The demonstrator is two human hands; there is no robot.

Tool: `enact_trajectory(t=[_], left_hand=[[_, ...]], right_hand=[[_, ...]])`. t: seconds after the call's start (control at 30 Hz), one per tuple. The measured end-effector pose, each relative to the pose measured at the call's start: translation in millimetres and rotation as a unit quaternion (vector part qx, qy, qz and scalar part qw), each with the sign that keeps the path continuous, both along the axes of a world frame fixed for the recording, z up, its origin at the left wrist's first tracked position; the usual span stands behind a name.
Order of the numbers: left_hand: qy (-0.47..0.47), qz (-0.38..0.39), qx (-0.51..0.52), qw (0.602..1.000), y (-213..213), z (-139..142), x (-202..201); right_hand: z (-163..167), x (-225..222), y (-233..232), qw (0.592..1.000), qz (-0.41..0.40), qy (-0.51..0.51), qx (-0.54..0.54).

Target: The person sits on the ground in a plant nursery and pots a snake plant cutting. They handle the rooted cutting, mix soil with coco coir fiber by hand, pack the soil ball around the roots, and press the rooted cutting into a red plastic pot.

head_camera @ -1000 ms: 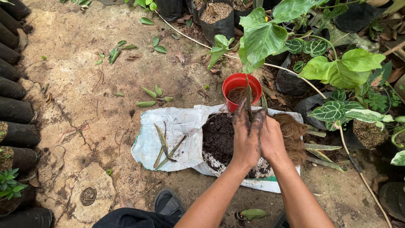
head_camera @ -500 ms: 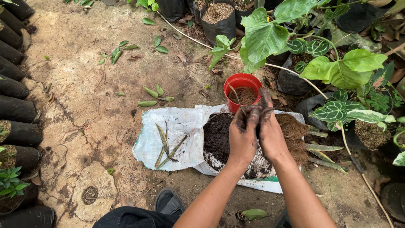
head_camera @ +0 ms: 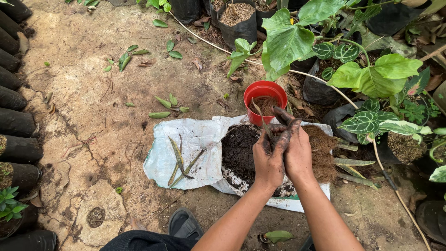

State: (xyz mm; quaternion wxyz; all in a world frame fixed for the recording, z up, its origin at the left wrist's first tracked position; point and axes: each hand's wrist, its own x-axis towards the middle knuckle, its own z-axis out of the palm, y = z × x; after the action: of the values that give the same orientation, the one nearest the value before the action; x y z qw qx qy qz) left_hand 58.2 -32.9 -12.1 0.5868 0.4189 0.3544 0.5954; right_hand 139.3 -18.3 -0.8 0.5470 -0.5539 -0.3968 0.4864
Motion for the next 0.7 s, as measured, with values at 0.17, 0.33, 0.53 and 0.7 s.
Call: enact_trajectory(t=[0.17,0.33,0.53,0.7], left_hand=[[-0.014,0.018,0.01,1.0,-5,0,2],[0.028,0.041,0.072,0.996,-7,6,1],[0.087,0.053,0.072,0.992,-6,10,-3],[0.099,0.099,0.112,0.984,1,5,0]], right_hand=[[-5,3,3,0.999,0.005,0.045,0.006],[-17,5,6,0.993,0.032,0.059,0.094],[-18,2,-2,0.995,0.038,0.081,0.037],[-17,-1,-1,0.995,0.062,-0.014,0.076]])
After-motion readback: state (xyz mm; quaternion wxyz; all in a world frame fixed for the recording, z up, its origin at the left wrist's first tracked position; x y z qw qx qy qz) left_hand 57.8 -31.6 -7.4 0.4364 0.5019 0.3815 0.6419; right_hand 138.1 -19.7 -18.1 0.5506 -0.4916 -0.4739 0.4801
